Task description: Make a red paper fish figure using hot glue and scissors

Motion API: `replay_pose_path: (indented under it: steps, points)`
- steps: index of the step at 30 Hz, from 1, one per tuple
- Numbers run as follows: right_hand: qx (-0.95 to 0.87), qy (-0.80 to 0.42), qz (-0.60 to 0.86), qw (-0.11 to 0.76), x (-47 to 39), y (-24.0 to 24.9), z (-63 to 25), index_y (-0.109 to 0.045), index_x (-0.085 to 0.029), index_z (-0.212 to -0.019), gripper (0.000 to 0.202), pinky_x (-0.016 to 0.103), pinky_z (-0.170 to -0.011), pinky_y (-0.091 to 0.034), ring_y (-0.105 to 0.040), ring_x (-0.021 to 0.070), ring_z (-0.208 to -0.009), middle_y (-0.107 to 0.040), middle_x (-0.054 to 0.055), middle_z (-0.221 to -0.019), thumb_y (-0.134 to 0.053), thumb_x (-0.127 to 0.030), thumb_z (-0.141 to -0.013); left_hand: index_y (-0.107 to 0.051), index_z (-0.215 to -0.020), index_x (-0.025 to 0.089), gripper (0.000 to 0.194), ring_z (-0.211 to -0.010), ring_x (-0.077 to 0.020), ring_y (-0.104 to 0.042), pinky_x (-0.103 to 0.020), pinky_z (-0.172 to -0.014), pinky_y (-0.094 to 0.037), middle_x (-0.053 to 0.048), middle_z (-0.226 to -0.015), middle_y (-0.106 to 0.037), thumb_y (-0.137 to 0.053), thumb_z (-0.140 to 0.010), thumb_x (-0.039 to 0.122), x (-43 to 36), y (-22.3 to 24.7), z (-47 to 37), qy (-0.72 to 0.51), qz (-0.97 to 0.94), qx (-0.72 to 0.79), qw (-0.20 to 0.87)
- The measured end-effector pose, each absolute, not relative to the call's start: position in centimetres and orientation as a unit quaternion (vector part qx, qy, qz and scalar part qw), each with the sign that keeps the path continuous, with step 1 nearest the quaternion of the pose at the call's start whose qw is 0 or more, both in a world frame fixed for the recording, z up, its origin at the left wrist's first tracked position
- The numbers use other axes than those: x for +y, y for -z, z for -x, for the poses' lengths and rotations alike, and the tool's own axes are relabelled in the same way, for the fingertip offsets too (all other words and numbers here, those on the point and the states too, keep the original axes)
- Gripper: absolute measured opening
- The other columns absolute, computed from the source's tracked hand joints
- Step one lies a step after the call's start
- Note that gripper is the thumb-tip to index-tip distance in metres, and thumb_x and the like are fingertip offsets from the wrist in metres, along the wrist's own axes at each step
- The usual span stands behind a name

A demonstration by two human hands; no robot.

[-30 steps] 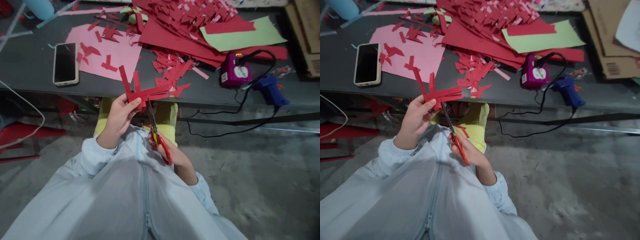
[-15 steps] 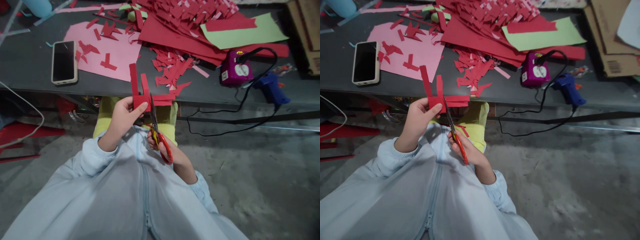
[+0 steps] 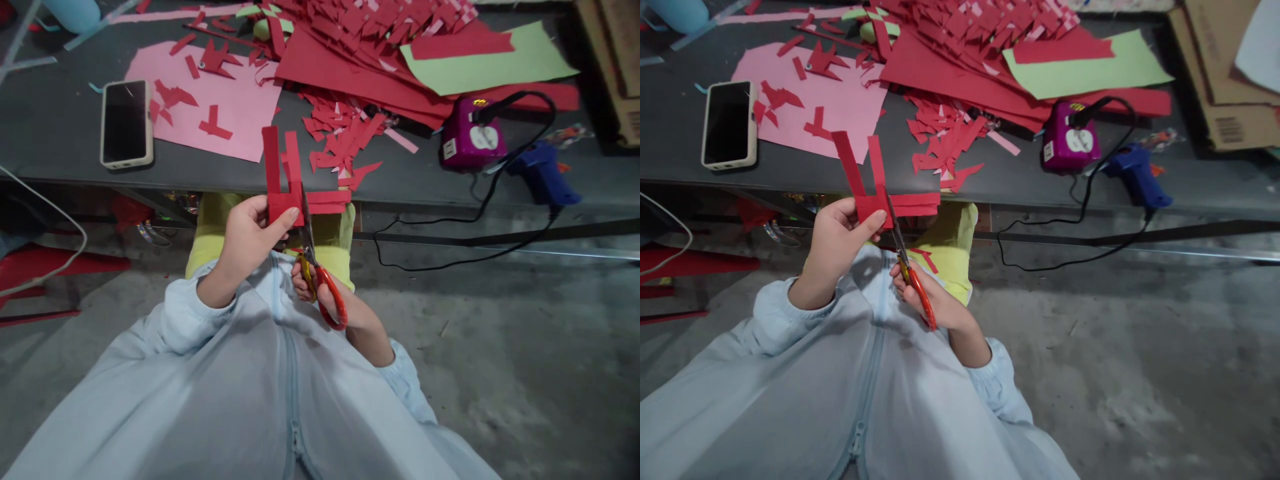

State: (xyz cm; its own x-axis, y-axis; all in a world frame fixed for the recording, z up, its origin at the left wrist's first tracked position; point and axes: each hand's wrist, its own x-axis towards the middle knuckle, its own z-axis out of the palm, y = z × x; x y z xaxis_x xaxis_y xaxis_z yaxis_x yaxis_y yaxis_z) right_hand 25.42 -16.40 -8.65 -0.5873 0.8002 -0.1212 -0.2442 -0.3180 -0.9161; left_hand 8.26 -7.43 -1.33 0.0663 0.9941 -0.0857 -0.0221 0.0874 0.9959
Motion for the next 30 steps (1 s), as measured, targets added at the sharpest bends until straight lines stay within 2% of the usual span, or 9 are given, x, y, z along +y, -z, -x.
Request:
replay_pose_path:
  steps: [4,10,15,23,30]
  points:
    - [-0.443,-0.772,0.290,0.353,-16.5,8.6,-25.0,-0.047,-0.026,-0.107,0.046,0.031,-0.061,-0.035,-0.032,0.0152,-0.069,-0.036,-0.001,-0.083,-0.052,-0.069,-0.092,-0.070,-0.073,0.017,0.045,-0.050,-0.0083,-0.055,-0.020,-0.048,-0.049,0.000,-0.065,-0.069,-0.086,-0.066,0.058,-7.6,1.3,-8.5,-0.471,-0.471,0.495,0.558]
    - [-0.407,-0.780,0.324,0.347,-16.5,7.7,-24.2,-0.050,-0.027,-0.106,0.055,0.032,-0.058,-0.036,-0.031,0.0159,-0.068,-0.036,0.000,-0.081,-0.050,-0.079,-0.086,-0.069,-0.075,0.018,0.043,-0.051,-0.0080,-0.056,-0.021,-0.049,-0.050,0.002,-0.065,-0.066,-0.086,-0.067,0.057,-7.8,1.3,-9.1,-0.486,-0.451,0.489,0.567]
    - [-0.406,-0.778,0.312,0.363,-16.5,8.0,-24.0,-0.049,-0.026,-0.105,0.044,0.030,-0.057,-0.037,-0.032,0.0145,-0.066,-0.037,0.000,-0.081,-0.048,-0.069,-0.094,-0.066,-0.074,0.018,0.040,-0.051,-0.0089,-0.057,-0.023,-0.049,-0.049,0.002,-0.064,-0.064,-0.085,-0.070,0.053,-7.8,1.6,-9.3,-0.494,-0.452,0.489,0.558]
    - [-0.419,-0.772,0.311,0.363,-16.5,8.3,-24.3,-0.047,-0.024,-0.102,0.037,0.030,-0.058,-0.035,-0.039,0.0142,-0.068,-0.041,-0.001,-0.082,-0.047,-0.061,-0.099,-0.066,-0.074,0.018,0.040,-0.045,-0.0060,-0.054,-0.019,-0.045,-0.048,0.003,-0.062,-0.065,-0.087,-0.068,0.051,-7.8,1.8,-9.4,-0.500,-0.438,0.505,0.551]
    - [-0.410,-0.777,0.308,0.365,-16.8,8.7,-24.3,-0.047,-0.025,-0.103,0.038,0.030,-0.057,-0.036,-0.037,0.0116,-0.063,-0.040,-0.001,-0.083,-0.046,-0.063,-0.098,-0.066,-0.072,0.017,0.038,-0.046,-0.0060,-0.055,-0.019,-0.045,-0.049,0.003,-0.061,-0.065,-0.087,-0.069,0.049,-7.8,1.8,-9.4,-0.500,-0.442,0.507,0.545]
